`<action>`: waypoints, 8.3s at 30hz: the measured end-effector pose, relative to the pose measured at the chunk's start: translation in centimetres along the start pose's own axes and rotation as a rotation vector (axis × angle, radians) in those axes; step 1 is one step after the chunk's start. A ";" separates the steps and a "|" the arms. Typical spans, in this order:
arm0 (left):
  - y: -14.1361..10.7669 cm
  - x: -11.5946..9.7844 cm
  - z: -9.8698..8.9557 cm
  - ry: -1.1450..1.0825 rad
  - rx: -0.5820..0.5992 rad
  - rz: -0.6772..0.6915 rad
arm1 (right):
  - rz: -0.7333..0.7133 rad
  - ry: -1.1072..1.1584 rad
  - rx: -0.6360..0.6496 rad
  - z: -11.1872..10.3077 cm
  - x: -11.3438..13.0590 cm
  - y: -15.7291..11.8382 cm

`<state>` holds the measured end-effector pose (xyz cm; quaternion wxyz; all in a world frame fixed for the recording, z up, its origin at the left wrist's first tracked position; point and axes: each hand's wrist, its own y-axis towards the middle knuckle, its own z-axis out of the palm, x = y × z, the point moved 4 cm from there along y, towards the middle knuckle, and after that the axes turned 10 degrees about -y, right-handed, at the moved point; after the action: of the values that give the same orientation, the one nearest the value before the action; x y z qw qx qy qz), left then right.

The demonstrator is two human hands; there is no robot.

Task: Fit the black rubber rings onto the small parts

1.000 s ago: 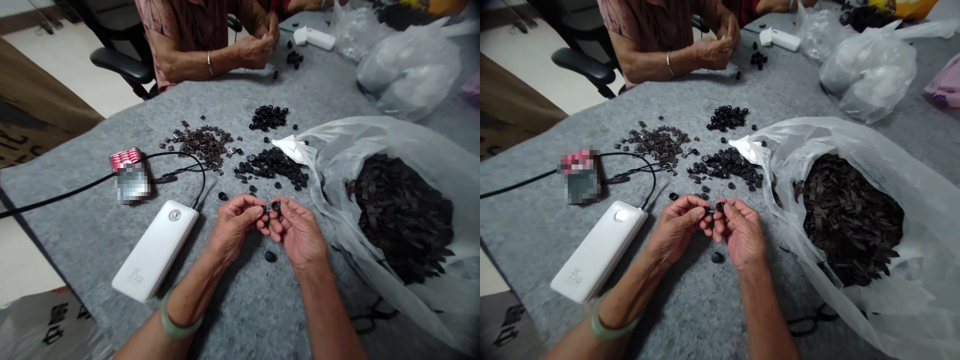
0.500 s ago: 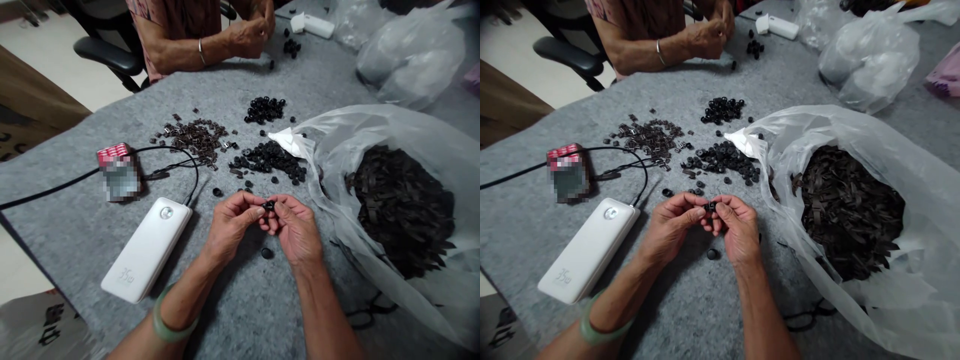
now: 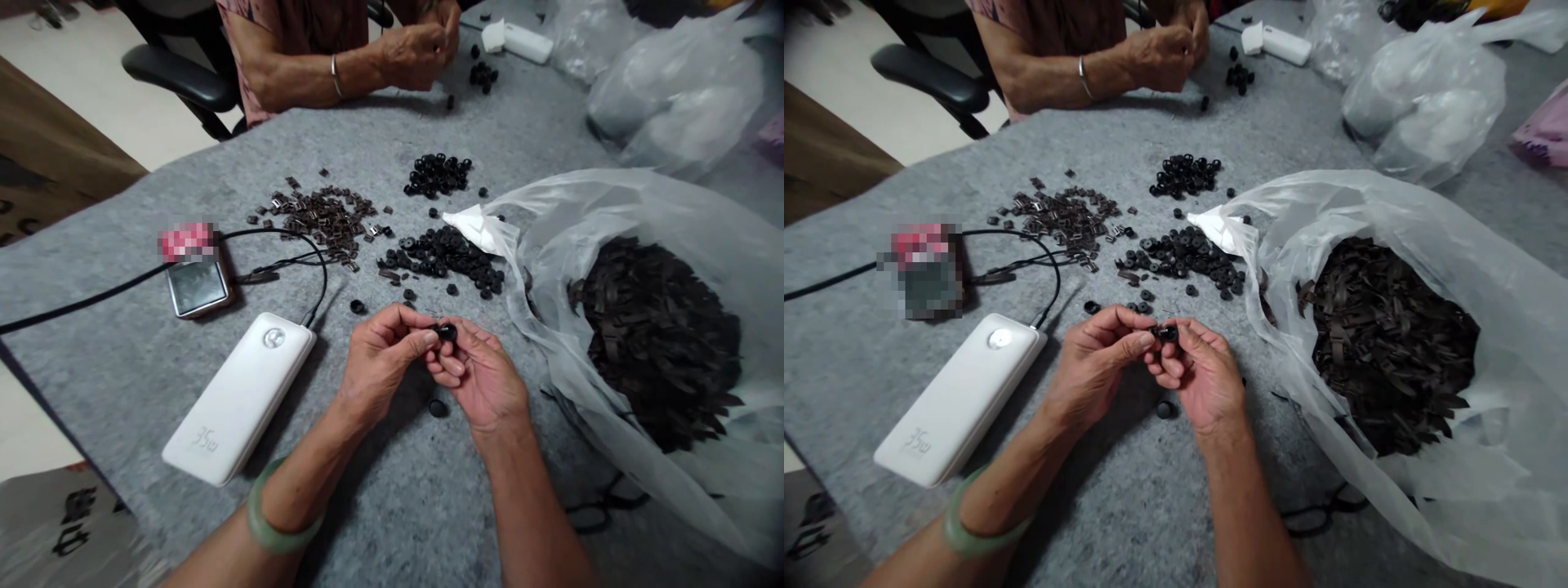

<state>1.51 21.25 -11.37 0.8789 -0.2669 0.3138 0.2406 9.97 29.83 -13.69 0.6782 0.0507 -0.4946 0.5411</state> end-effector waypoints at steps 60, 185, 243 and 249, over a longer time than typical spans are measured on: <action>0.6 -2.4 -1.1 0.591 0.228 0.346 | -0.144 -0.105 -0.005 0.8 -0.3 -0.6; -0.2 -1.5 0.2 0.787 0.335 0.527 | -0.125 -0.022 -0.290 2.9 -1.0 -1.4; 0.6 -0.3 -1.4 0.147 0.140 -0.176 | -1.222 -1.752 -0.346 2.7 2.1 -3.4; 0.3 -0.4 -0.9 0.126 0.188 -0.204 | -1.224 -1.774 -0.412 2.6 2.1 -3.3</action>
<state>0.66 20.83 -11.85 0.8984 -0.2287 0.3608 0.1021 10.77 28.32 -9.34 0.2304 0.5445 -0.7789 -0.2091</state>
